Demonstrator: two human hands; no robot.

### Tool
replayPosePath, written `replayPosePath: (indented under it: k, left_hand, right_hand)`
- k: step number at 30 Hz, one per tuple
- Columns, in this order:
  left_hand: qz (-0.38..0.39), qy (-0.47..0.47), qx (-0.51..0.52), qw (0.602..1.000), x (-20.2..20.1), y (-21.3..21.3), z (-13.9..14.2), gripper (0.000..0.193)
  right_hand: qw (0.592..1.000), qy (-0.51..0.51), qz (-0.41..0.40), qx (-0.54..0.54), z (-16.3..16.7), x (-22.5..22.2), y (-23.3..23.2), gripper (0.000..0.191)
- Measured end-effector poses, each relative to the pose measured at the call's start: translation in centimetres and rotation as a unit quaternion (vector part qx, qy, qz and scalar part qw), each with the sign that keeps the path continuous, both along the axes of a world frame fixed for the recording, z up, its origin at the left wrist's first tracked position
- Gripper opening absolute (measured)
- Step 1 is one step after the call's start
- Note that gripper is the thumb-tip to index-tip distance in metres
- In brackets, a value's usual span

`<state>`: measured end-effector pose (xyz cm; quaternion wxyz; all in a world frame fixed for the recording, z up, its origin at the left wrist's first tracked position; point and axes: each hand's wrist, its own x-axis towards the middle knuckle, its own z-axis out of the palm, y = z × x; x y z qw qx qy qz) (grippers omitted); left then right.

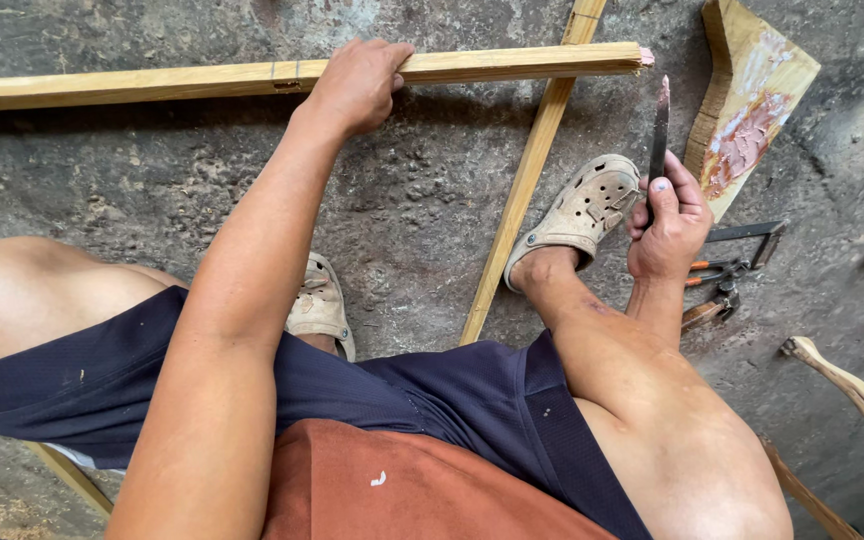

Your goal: The person sits on the floor of a workshop among wooden frame parts, scoops pink wood filler from a board with a small knife, and spreads the filler into the joints and end-grain of the frame pieces, working on one joint after another and repositioning the frame between joints.

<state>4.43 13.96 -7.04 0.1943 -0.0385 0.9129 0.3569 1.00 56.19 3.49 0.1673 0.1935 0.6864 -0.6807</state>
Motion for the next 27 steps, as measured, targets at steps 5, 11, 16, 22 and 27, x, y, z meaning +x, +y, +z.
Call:
replayPosePath:
  k: [5, 11, 16, 22, 27]
  left_hand:
    - [0.016, -0.034, -0.013, 0.999, 0.0, 0.2, 0.8, 0.034]
    - [-0.003, 0.051, -0.059, 0.997, 0.8, 1.3, 0.2, 0.032]
    - [-0.011, 0.090, -0.071, 0.993, 1.7, 2.3, -0.3, 0.040]
    - [0.017, 0.147, -0.077, 0.986, 2.1, 2.7, -0.3, 0.033]
    - [0.032, 0.140, -0.117, 0.983, 2.0, 2.3, 1.7, 0.025]
  right_hand:
    - [1.000, -0.001, 0.001, 0.000, -0.1, -0.2, 0.3, 0.034]
    - [1.000, 0.010, -0.004, 0.003, -0.2, -0.7, 0.5, 0.034]
    - [1.000, 0.015, -0.010, -0.003, -0.5, -1.5, 1.4, 0.034]
    - [1.000, 0.004, -0.002, 0.030, -2.2, -2.6, 2.1, 0.039]
    - [0.999, 0.018, 0.030, -0.035, -2.9, -2.7, 1.8, 0.036]
